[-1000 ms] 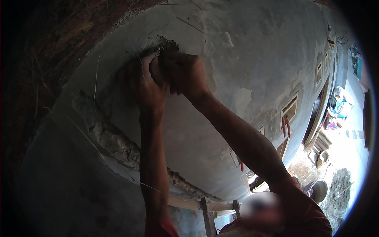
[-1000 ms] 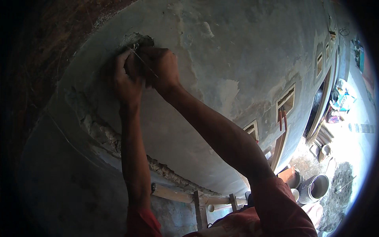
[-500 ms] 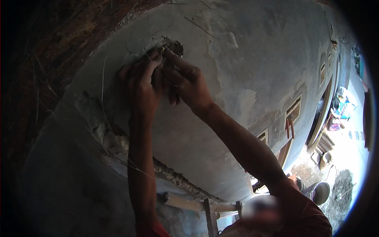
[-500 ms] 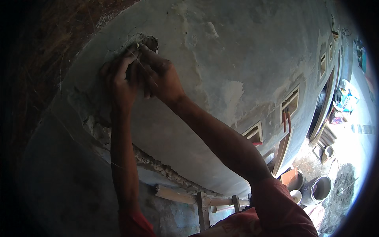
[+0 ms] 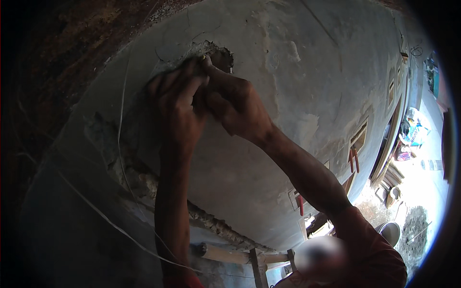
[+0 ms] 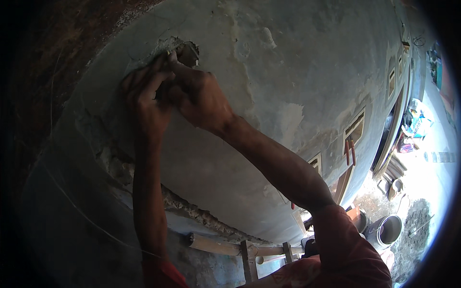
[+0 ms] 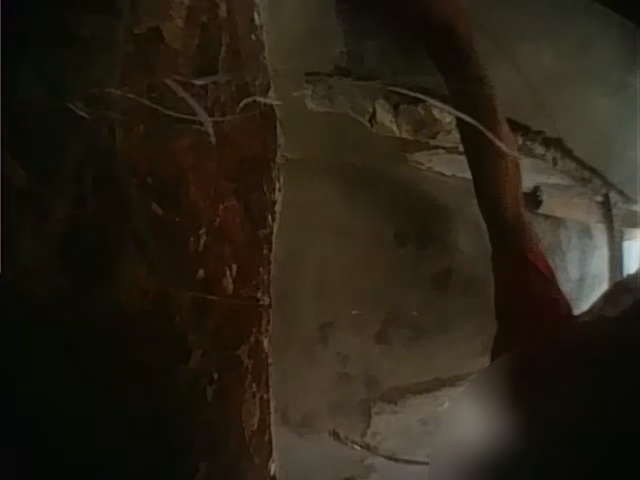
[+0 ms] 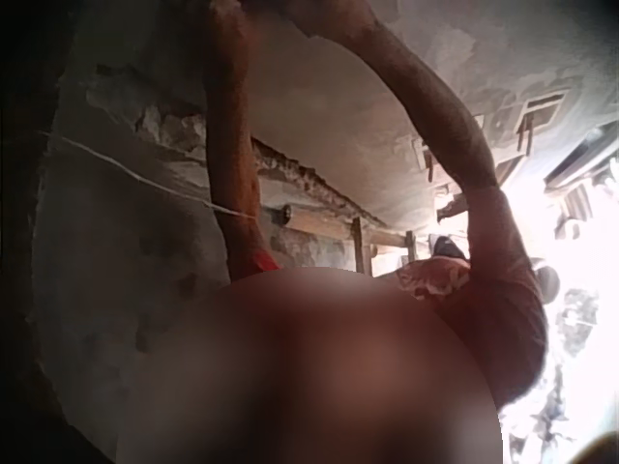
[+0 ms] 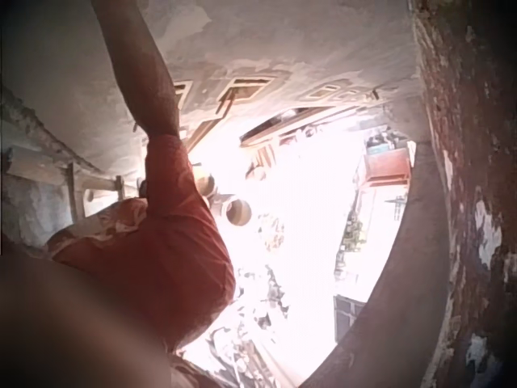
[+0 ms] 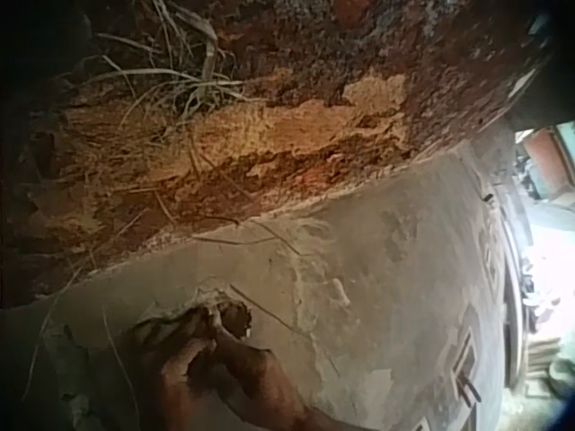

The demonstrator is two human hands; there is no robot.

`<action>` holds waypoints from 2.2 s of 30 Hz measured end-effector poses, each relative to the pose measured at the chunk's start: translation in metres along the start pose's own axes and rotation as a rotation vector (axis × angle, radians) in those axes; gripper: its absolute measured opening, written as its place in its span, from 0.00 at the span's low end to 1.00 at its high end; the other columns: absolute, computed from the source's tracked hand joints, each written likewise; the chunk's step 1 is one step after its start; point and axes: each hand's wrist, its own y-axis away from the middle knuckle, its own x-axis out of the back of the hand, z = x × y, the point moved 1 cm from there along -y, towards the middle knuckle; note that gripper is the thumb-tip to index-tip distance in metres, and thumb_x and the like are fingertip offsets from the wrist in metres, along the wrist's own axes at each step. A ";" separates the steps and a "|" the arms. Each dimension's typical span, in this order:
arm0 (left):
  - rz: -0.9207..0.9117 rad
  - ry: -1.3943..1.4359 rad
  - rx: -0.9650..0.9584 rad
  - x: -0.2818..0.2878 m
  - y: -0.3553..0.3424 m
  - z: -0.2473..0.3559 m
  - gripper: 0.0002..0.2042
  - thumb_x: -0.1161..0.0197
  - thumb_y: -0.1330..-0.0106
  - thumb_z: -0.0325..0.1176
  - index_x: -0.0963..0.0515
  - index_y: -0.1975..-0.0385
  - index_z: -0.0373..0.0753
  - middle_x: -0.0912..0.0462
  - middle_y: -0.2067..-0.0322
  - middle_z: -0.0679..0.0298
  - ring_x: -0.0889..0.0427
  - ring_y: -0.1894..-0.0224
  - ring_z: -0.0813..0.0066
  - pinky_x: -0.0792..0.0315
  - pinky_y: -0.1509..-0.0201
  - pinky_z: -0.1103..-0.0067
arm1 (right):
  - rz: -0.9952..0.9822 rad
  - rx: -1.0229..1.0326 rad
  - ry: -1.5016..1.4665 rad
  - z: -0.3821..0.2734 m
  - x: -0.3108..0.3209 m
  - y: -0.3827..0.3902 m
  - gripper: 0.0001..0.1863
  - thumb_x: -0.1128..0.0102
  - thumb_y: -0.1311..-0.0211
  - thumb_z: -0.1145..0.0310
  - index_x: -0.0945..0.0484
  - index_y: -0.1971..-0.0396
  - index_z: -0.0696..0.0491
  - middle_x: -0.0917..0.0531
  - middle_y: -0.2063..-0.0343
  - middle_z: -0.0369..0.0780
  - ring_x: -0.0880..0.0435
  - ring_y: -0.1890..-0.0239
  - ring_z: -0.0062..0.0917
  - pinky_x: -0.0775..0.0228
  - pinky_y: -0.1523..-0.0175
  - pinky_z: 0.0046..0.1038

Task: Installing and stripping electrical wires in a recessed wall opening during a renovation.

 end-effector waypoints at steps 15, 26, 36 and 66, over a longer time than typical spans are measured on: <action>0.165 0.063 0.289 -0.015 -0.014 0.015 0.05 0.36 0.41 0.26 0.20 0.67 0.33 0.17 0.67 0.58 0.17 0.64 0.63 0.24 0.60 0.74 | -0.016 -0.328 -0.219 -0.026 0.022 -0.003 0.16 0.55 0.36 0.70 0.27 0.50 0.57 0.24 0.85 0.38 0.25 0.91 0.22 0.35 0.87 0.22; 0.233 0.115 0.202 -0.019 -0.013 0.009 0.07 0.37 0.43 0.24 0.18 0.65 0.36 0.17 0.69 0.60 0.17 0.66 0.64 0.25 0.62 0.74 | 0.142 -0.221 -0.073 -0.019 0.017 -0.016 0.10 0.52 0.38 0.71 0.23 0.72 0.59 0.25 0.89 0.37 0.25 0.91 0.20 0.34 0.85 0.24; 0.332 0.102 0.211 -0.026 -0.007 0.007 0.04 0.35 0.44 0.24 0.18 0.69 0.36 0.17 0.70 0.62 0.16 0.67 0.69 0.24 0.67 0.77 | 0.345 0.219 0.708 -0.002 0.024 -0.021 0.06 0.39 0.45 0.63 0.17 0.69 0.45 0.21 0.77 0.36 0.21 0.73 0.28 0.29 0.66 0.33; 0.338 -0.023 0.020 -0.032 -0.005 0.020 0.06 0.33 0.48 0.19 0.21 0.73 0.36 0.23 0.77 0.62 0.21 0.75 0.66 0.24 0.65 0.75 | -0.148 0.888 0.988 -0.023 0.058 -0.101 0.27 0.43 0.41 0.46 0.24 0.51 0.53 0.22 0.52 0.47 0.25 0.47 0.38 0.35 0.45 0.43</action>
